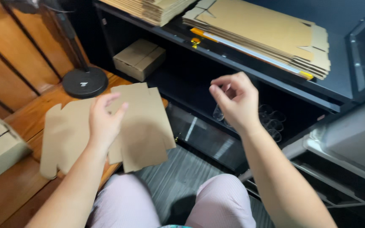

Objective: The person picks up cardboard sheets one at a time and unfolds them before placing them on a shelf.

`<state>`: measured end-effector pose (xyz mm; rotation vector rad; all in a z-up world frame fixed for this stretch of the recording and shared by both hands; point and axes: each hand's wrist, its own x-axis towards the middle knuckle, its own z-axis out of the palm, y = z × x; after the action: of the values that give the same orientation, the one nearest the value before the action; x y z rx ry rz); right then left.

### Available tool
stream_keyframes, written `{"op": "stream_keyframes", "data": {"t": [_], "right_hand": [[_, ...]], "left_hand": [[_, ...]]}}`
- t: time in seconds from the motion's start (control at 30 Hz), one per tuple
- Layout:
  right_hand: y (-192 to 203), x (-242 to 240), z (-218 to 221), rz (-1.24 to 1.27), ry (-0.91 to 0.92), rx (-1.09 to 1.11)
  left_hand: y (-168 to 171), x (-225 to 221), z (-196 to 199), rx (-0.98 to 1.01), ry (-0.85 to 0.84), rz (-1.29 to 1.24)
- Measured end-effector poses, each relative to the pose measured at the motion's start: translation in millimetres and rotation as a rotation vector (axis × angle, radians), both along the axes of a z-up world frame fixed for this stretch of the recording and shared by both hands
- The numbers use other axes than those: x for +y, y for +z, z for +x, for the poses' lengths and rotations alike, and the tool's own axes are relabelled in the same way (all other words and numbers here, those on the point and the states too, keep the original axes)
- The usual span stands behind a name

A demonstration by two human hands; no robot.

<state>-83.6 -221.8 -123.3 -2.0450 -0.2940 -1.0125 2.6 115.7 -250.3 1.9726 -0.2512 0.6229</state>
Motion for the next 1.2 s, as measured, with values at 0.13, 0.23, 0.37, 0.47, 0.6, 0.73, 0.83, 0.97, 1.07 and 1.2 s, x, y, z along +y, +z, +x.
{"op": "stream_keyframes", "data": {"t": [0.13,0.23,0.37,0.47,0.6,0.73,0.83,0.97,1.07,1.2], "right_hand": [[-76,34,15,0.1,0.057,0.143],[-122,65,22,0.176,0.101,0.28],[-169,100,34,0.201,0.141,0.416],[-197,120,39,0.119,0.173,0.48],[-204,143,36,-0.267,0.228,0.531],[-217,157,41,-0.415,0.297,0.556],[-232,163,51,-0.457,0.313,0.559],[-228,172,49,-0.394,0.314,0.594],[-242,173,54,-0.407,0.287,0.583],[-265,166,68,-0.447,0.242,0.588]], "left_hand": [[-81,68,-38,0.116,0.21,0.037],[-126,103,-59,0.194,0.397,0.144],[-155,132,-78,0.279,0.547,0.217],[-171,149,-85,0.256,0.638,0.307],[-173,163,-92,0.243,0.727,0.345],[-177,178,-96,0.262,0.773,0.357],[-176,181,-99,0.228,0.767,0.325],[-177,178,-100,0.155,0.77,0.318],[-168,172,-103,0.185,0.798,0.316],[-170,173,-103,0.254,0.847,0.371]]}}
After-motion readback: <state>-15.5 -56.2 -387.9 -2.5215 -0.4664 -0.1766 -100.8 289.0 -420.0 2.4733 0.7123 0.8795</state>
